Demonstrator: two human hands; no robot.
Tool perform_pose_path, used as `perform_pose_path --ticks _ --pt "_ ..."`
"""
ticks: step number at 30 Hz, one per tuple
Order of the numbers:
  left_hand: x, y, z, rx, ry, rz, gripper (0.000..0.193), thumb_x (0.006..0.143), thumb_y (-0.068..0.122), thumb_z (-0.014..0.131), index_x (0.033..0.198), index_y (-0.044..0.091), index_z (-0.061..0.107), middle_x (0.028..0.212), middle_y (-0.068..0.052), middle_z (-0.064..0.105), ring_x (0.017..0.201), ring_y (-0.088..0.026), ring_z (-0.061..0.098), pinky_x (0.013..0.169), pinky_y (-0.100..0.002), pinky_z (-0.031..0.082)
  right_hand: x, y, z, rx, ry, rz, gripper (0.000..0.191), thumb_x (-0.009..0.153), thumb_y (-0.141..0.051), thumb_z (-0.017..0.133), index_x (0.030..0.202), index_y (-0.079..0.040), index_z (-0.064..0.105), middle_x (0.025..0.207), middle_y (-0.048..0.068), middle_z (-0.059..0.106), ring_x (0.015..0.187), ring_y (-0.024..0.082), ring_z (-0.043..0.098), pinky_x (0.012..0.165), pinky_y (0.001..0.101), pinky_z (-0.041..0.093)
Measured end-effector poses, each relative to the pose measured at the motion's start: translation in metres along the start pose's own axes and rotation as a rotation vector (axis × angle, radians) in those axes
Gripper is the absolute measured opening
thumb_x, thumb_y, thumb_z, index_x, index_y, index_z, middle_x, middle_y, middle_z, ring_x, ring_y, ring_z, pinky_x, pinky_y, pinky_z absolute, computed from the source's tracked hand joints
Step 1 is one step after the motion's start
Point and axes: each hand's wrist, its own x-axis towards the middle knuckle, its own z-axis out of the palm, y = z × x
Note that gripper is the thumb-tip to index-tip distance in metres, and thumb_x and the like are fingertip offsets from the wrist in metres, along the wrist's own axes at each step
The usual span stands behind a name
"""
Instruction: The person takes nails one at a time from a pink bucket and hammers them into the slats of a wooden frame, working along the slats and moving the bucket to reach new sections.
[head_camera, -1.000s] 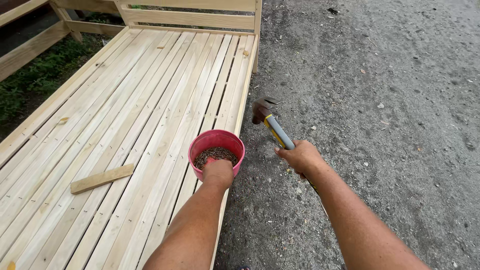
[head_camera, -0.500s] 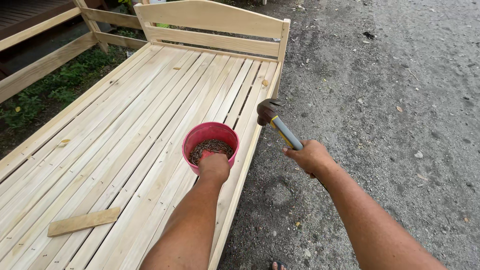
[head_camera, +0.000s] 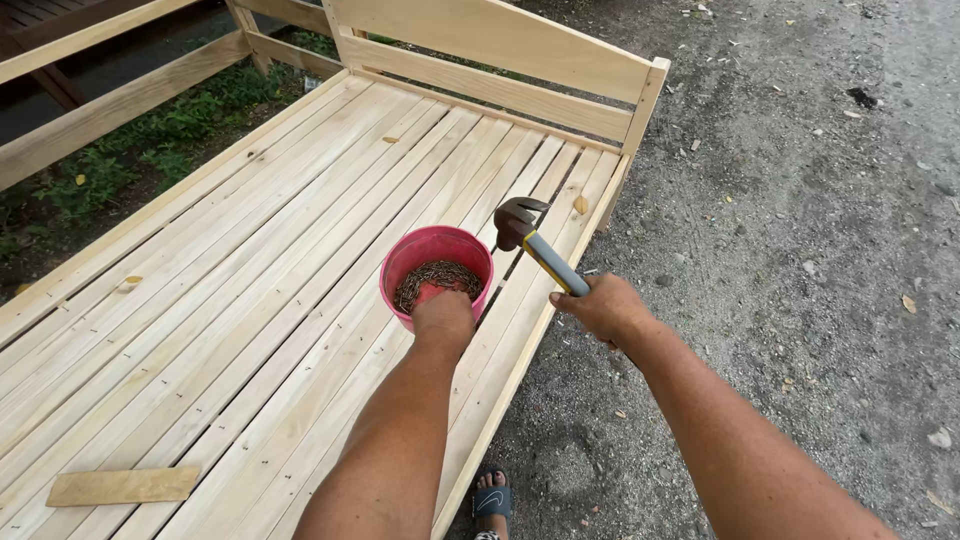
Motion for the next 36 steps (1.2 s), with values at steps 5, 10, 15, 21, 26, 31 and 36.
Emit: perform_pose_path --ticks 5,10,15,21,26,31,36 --pt "0.109 -0.013 -0.01 0.0 -0.004 -0.076 0.028 0.096 0.012 0.054 0.112 0.011 0.076 0.118 -0.013 0.074 0.11 -0.03 0.072 0.091 -0.045 0.059 0.111 -0.048 -0.026 -0.019 -0.036 -0.014 0.051 0.089 -0.052 0.076 0.101 -0.003 0.072 0.058 0.007 0.058 0.046 0.018 0.059 0.045 0.0359 0.049" --pt "0.199 0.001 -0.021 0.009 0.03 -0.07 0.027 0.095 0.011 0.054 0.108 0.01 0.077 0.114 -0.013 0.075 0.107 -0.03 0.073 0.09 -0.045 0.059 0.194 -0.071 -0.054 0.009 -0.052 -0.038 0.051 0.09 -0.051 0.074 0.097 0.0 0.07 0.056 0.007 0.056 0.043 0.018 0.056 0.043 0.036 0.048" --pt "0.272 0.032 -0.026 -0.072 0.097 -0.125 0.027 0.093 0.01 0.054 0.104 0.009 0.079 0.11 -0.015 0.075 0.105 -0.033 0.073 0.091 -0.044 0.058 0.282 -0.084 -0.089 0.049 -0.098 -0.086 0.05 0.09 -0.049 0.075 0.097 0.0 0.069 0.056 0.006 0.053 0.042 0.018 0.052 0.041 0.0374 0.045" --pt "0.355 0.071 -0.031 -0.181 0.124 -0.263 0.027 0.092 0.009 0.054 0.104 0.01 0.078 0.111 -0.014 0.074 0.106 -0.033 0.071 0.091 -0.046 0.057 0.385 -0.081 -0.143 -0.081 -0.148 -0.172 0.05 0.089 -0.049 0.077 0.096 0.0 0.071 0.055 0.007 0.054 0.042 0.018 0.053 0.041 0.035 0.044" --pt "0.402 0.091 -0.022 -0.178 0.135 -0.343 0.027 0.092 0.008 0.054 0.103 0.01 0.079 0.11 -0.014 0.075 0.106 -0.033 0.072 0.09 -0.045 0.058 0.455 -0.107 -0.164 -0.085 -0.229 -0.21 0.046 0.09 -0.049 0.074 0.097 -0.003 0.071 0.054 0.005 0.05 0.042 0.017 0.047 0.04 0.036 0.041" --pt "0.449 0.071 -0.023 -0.245 0.144 -0.435 0.027 0.093 0.009 0.054 0.102 0.011 0.079 0.107 -0.015 0.075 0.104 -0.033 0.073 0.091 -0.045 0.058 0.507 -0.161 -0.153 -0.122 -0.326 -0.265 0.049 0.091 -0.048 0.075 0.095 0.0 0.068 0.055 0.005 0.049 0.041 0.017 0.048 0.04 0.0358 0.041" --pt "0.502 0.027 -0.022 -0.23 0.174 -0.503 0.025 0.092 0.009 0.054 0.1 0.01 0.078 0.104 -0.015 0.075 0.101 -0.034 0.073 0.089 -0.045 0.058 0.564 -0.215 -0.126 -0.211 -0.388 -0.297 0.046 0.091 -0.05 0.074 0.093 -0.005 0.065 0.055 0.006 0.05 0.042 0.017 0.049 0.042 0.0347 0.043"
